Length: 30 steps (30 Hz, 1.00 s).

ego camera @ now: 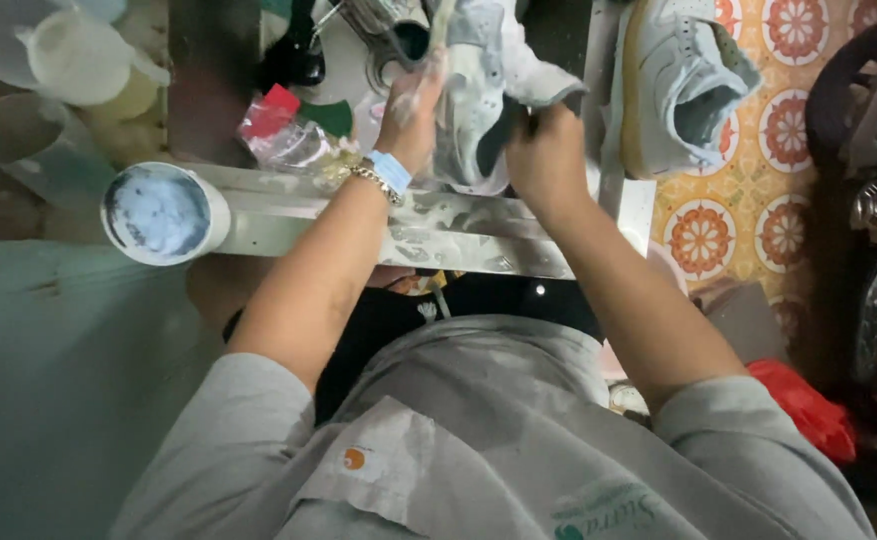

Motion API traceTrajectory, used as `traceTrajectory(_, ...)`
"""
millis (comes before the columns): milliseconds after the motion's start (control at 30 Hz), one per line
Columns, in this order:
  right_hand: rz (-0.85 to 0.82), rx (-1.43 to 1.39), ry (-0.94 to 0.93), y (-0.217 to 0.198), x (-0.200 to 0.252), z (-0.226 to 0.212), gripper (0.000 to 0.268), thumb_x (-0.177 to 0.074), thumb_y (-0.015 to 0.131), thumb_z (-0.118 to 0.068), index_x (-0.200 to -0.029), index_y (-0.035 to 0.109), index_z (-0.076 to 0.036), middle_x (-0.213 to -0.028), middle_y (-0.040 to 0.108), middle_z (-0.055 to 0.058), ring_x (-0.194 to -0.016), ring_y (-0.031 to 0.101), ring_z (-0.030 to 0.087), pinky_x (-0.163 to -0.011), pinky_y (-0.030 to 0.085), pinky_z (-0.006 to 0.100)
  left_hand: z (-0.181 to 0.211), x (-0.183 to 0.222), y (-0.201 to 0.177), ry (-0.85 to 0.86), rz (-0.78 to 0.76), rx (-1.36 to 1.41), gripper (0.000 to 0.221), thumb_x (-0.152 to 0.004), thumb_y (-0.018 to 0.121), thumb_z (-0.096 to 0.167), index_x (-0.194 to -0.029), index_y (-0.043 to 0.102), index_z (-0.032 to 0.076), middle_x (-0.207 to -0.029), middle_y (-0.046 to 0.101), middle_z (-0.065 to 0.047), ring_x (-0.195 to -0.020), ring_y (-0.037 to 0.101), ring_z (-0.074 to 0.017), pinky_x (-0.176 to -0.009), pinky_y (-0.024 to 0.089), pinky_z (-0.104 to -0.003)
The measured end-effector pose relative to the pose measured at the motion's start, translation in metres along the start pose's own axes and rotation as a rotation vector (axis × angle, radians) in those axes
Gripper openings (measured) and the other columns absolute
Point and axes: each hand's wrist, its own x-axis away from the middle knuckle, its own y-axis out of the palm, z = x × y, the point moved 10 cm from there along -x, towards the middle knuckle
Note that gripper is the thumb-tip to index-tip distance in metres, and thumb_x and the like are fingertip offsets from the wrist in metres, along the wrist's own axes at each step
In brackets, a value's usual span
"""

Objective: Scrubbing a white sneaker with a brush and cleaning solution to remove dirt.

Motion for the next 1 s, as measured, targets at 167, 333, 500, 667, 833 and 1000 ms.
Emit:
traceTrajectory(167, -0.168, -0.137, -0.062, 0.025, 0.059, -0.028, 0.02, -0.128, 0.068, -0.017, -0.111, 0.072, -0.007, -0.099, 0.081, 0.013, -0.08, 0.069, 0.025, -0.076, 0.053, 0.045, -0.006, -0.002, -0.032, -0.114, 0.117, -0.013, 0.069, -0.114, 0.037, 0.081, -0.087, 0.062, 0.023, -0.08, 0.051, 0.0, -0.068, 0.046, -0.0171, -0.067, 0.036, -0.041)
traceTrajectory(333, 0.1, -0.058, 0.107, 0.018, 0.007, 0.015, 0.026, -0.123, 0.068, -0.018, -0.121, 0.083, 0.003, -0.105, 0.093, 0.023, -0.087, 0.09, 0.039, -0.079, 0.061, 0.05, -0.008, 0.006, 0.01, -0.128, -0.063, -0.008, 0.067, -0.123, 0.037, 0.072, -0.079, 0.039, 0.021, -0.069, 0.034, -0.001, -0.067, 0.045, -0.0224, -0.081, 0.038, -0.045)
traceTrajectory(500, -0.114, -0.322, 0.085, 0.057, 0.084, -0.017, 0.029, -0.131, 0.064, -0.035, -0.132, 0.077, -0.009, -0.089, 0.061, 0.002, -0.064, 0.053, 0.012, -0.062, 0.043, 0.036, 0.008, -0.013, -0.031, 0.042, 0.021, 0.002, 0.078, -0.115, 0.04, 0.088, -0.071, 0.035, 0.024, -0.066, 0.027, 0.004, -0.062, 0.027, -0.0154, -0.071, 0.024, -0.043)
traceTrajectory(667, -0.038, -0.187, -0.008, 0.011, 0.015, -0.016, 0.012, -0.125, 0.07, -0.012, -0.133, 0.075, -0.003, -0.124, 0.079, 0.017, -0.112, 0.073, 0.033, -0.097, 0.059, 0.045, -0.008, 0.004, -0.007, -0.121, -0.025, -0.037, 0.07, -0.119, 0.039, 0.079, -0.075, 0.032, 0.025, -0.065, 0.025, 0.004, -0.057, 0.024, -0.0159, -0.066, 0.021, -0.043)
traceTrajectory(833, -0.234, -0.215, -0.211, 0.008, 0.05, -0.06, 0.036, -0.127, 0.069, -0.01, -0.091, 0.067, -0.008, -0.106, 0.081, 0.012, -0.088, 0.072, 0.022, -0.082, 0.061, 0.042, 0.007, -0.003, -0.027, -0.173, 0.091, 0.48, 0.088, -0.107, 0.054, 0.074, -0.147, 0.086, 0.004, -0.142, 0.096, -0.022, -0.125, 0.098, -0.0352, -0.102, 0.086, -0.043)
traceTrajectory(1000, -0.207, 0.377, -0.047, -0.021, 0.018, -0.02, 0.039, -0.133, 0.065, -0.039, -0.134, 0.084, -0.006, -0.097, 0.089, 0.022, -0.071, 0.079, 0.052, -0.053, 0.053, 0.063, -0.004, 0.001, -0.016, -0.143, -0.057, -0.114, 0.071, -0.116, 0.035, 0.084, -0.076, 0.045, 0.026, -0.064, 0.033, 0.006, -0.057, 0.034, -0.0152, -0.064, 0.031, -0.04)
